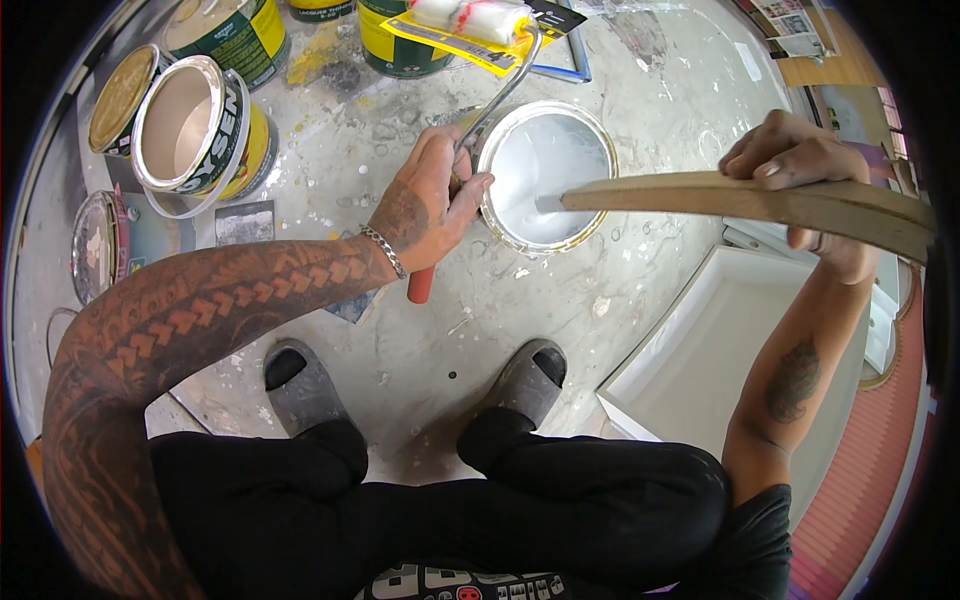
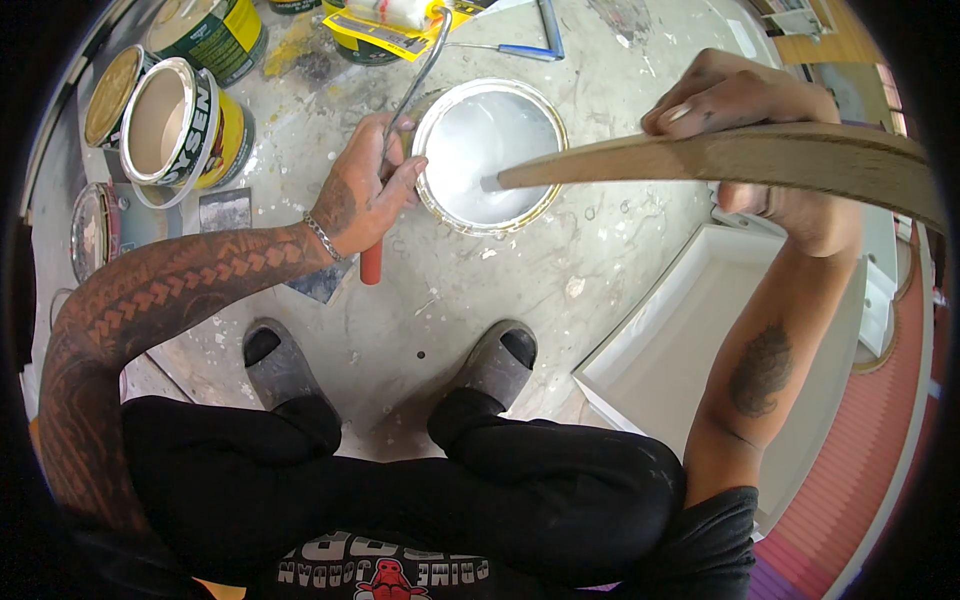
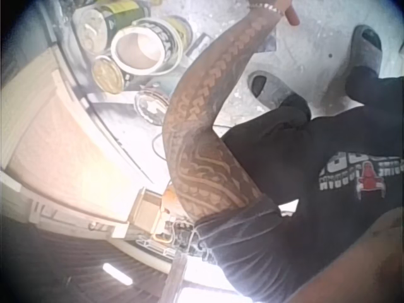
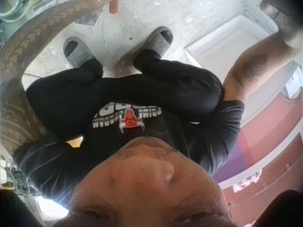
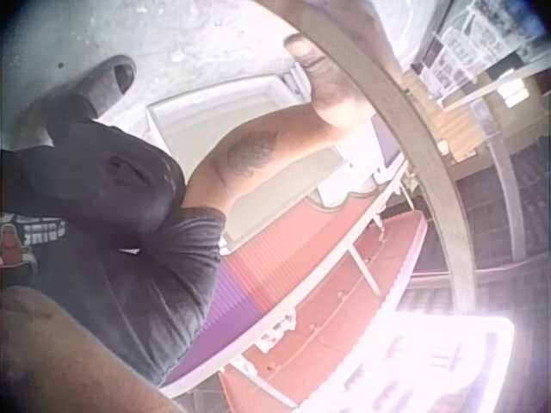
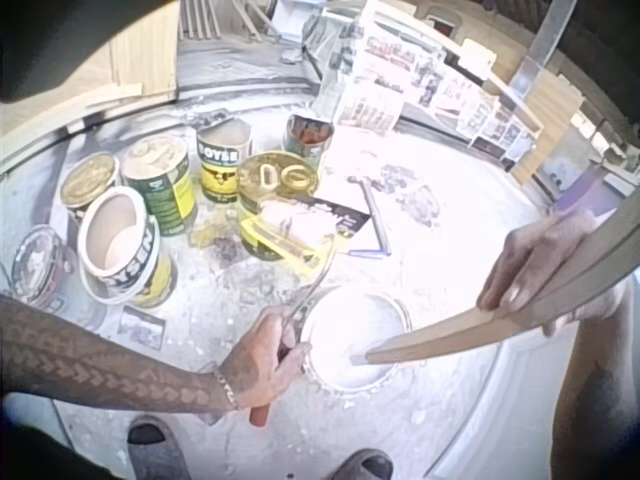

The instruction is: The person pours paint from a large tin into a smaller bucket, stirs the paint with a wooden board, and wipes paint off a roller frame with a small piece of paper.

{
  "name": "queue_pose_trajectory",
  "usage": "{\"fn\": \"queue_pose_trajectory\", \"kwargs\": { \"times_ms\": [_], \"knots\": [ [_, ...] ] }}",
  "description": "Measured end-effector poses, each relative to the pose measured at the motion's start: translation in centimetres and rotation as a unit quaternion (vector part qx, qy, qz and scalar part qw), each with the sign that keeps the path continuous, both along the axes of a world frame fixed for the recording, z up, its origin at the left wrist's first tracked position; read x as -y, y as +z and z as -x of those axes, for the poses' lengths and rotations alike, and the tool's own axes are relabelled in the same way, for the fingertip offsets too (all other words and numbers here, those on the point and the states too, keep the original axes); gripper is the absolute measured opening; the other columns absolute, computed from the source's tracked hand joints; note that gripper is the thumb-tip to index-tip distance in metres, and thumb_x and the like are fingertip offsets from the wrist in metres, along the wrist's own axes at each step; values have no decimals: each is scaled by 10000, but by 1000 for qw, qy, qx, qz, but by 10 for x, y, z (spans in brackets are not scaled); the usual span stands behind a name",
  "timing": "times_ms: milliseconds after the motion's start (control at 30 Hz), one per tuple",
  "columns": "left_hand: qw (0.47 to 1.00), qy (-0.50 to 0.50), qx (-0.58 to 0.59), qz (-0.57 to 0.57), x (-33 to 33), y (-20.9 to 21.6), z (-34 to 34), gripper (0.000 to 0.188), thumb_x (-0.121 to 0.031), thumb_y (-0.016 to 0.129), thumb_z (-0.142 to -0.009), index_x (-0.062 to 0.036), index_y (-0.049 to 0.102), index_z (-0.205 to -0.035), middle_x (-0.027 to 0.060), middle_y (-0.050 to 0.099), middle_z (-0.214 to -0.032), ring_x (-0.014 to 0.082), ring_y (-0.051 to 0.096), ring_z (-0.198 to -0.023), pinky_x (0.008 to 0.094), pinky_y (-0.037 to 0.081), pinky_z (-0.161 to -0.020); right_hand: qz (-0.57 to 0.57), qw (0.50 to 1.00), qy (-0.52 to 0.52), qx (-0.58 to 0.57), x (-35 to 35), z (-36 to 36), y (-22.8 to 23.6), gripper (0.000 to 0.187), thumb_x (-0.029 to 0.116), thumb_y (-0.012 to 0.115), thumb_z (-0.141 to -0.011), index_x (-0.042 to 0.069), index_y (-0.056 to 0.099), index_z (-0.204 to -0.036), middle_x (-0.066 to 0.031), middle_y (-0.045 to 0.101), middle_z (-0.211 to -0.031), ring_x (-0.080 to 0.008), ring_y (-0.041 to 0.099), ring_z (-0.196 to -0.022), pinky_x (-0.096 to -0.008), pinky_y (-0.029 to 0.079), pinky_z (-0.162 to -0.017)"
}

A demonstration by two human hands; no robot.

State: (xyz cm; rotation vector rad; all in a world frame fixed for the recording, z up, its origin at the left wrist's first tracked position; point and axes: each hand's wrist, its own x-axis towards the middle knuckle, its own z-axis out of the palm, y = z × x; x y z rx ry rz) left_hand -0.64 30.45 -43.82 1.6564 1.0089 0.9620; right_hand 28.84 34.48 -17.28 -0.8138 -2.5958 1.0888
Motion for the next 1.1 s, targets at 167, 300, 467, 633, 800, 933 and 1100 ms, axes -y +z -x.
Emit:
{"fn": "queue_pose_trajectory", "kwargs": {
  "times_ms": [167,300,467,633,800,933,1100],
  "knots": [
    [1000,-3,-28,-3,1,1,5,404,-49,601,-977,32,402,-1319,37,460,-887,104,626,-709,266,594,-638,39,996,84,8,-9,35,-49,323,228,787,-818,-17,743,-1024,-141,714,-947,-274,679,-879,-392,539,-767],
    [1000,-12,-13,-12,5,3,-2,419,-43,616,-966,27,403,-1321,41,458,-892,107,609,-713,268,588,-629,43,998,25,49,-6,45,-75,380,248,803,-776,-28,721,-1024,-185,694,-982,-295,677,-897,-377,534,-753],
    [999,-16,-23,-30,8,2,1,442,-39,628,-958,26,401,-1332,51,457,-916,113,608,-740,273,584,-624,61,996,-56,38,-7,35,-68,414,296,810,-792,-23,717,-1040,-176,693,-1012,-280,672,-911,-381,536,-762],
    [1000,-14,-17,-18,8,3,1,469,-42,632,-958,30,394,-1355,62,445,-967,116,611,-754,273,590,-632,37,998,-54,23,-11,28,-59,461,328,815,-790,-11,710,-1085,-192,681,-1044,-300,670,-933,-395,537,-782],
    [1000,-17,2,-14,8,4,-4,416,-57,661,-932,33,422,-1261,97,457,-988,182,580,-772,323,540,-679,20,998,-41,31,-8,17,-36,494,378,815,-780,5,714,-1087,-216,675,-1018,-313,672,-939,-387,535,-773],
    [999,-30,-12,-31,7,2,-4,462,-44,629,-961,38,398,-1353,60,439,-964,114,611,-767,270,596,-639,36,999,25,19,-9,10,-29,506,386,824,-756,7,714,-1073,-232,681,-975,-324,684,-898,-385,537,-730],
    [999,-26,-12,-23,9,3,0,461,-39,625,-961,36,395,-1354,49,443,-927,105,602,-754,268,591,-637,63,994,84,-1,-12,36,-60,363,244,800,-768,-2,730,-1026,-214,697,-975,-319,682,-919,-407,541,-763]
  ]
}}
